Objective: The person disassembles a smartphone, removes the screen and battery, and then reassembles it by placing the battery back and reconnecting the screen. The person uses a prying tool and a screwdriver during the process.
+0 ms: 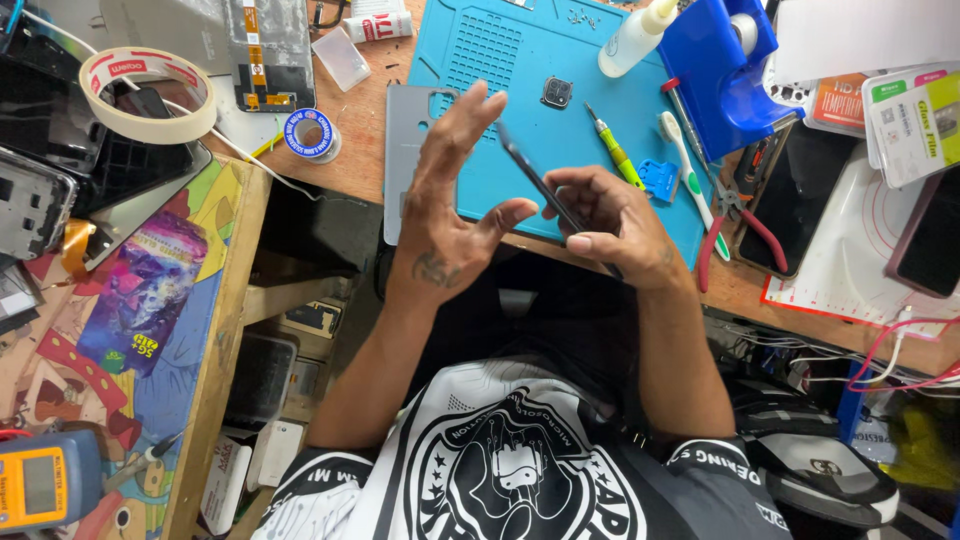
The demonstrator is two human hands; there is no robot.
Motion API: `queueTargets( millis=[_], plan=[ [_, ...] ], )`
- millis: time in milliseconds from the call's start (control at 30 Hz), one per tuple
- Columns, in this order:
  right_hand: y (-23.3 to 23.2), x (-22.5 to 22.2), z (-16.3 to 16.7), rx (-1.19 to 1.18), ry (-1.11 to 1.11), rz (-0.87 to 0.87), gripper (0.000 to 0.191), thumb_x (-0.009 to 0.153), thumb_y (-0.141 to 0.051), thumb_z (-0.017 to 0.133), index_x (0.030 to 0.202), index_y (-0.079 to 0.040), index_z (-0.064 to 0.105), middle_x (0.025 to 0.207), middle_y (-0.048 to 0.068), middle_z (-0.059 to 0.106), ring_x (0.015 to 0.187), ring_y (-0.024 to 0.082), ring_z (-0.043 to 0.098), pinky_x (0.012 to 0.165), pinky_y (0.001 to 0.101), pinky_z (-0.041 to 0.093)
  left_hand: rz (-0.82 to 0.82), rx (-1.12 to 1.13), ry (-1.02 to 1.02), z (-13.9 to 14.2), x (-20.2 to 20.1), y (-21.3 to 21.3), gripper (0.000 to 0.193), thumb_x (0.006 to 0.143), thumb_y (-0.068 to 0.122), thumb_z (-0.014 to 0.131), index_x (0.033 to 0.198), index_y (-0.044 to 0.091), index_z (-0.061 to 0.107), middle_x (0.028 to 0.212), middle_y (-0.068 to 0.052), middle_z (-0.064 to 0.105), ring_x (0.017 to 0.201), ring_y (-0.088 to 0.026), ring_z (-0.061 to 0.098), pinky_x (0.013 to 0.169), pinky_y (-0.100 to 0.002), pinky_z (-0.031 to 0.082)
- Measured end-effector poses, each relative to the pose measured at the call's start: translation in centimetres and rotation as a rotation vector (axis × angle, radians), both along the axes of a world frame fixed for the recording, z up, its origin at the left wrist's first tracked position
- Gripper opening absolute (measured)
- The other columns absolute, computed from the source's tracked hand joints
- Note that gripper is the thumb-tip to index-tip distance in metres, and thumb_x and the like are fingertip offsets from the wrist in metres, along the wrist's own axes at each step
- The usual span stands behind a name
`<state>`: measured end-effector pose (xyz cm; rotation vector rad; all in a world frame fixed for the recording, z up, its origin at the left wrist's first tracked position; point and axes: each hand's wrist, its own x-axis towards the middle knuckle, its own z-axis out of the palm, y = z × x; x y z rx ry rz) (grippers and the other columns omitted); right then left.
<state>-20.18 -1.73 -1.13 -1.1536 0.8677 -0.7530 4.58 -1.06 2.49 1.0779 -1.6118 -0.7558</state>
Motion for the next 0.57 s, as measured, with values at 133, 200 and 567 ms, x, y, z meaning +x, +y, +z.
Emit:
queueTargets(
  millis=[133,200,567],
  plan=[
    [-1.5,-1.0,-0.2,0.063,0.000,0.199,0.089,0.076,-0.043,0.083,0.144,0.005,0.053,0.118,0.015,0.068,0.103,0.019,0.065,0.087,0.0291,0.053,-0.185,-0.047,0.041,0.1,0.9,-1.8,0.045,0.088,0.024,0.085,0.128,0.013,0.068,0.147,-0.010,0.060,0.143,-0.030,0.054,0.120,-0.041,0.048],
    [-2.0,-1.3,-0.2,0.072,-0.030,0.248,0.088,0.077,-0.043,0.084,0.144,0.005,0.053,0.118,0.015,0.069,0.102,0.019,0.065,0.086,0.0302,0.054,-0.348,0.004,0.158,-0.2,0.9,-2.4,0.029,0.089,0.014,0.086,0.115,0.011,0.073,0.131,-0.006,0.073,0.137,-0.025,0.061,0.115,-0.037,0.054],
    [-3.0,-0.6,2.9,-0.178,0.349,0.228,0.063,0.082,-0.028,0.079,0.138,-0.003,0.066,0.126,0.013,0.074,0.116,0.024,0.070,0.103,0.0361,0.056,-0.292,0.198,0.461,-3.5,-0.1,-1.6,0.022,0.090,-0.009,0.078,0.105,0.005,0.070,0.106,-0.006,0.071,0.106,-0.017,0.069,0.097,-0.031,0.059]
  ],
)
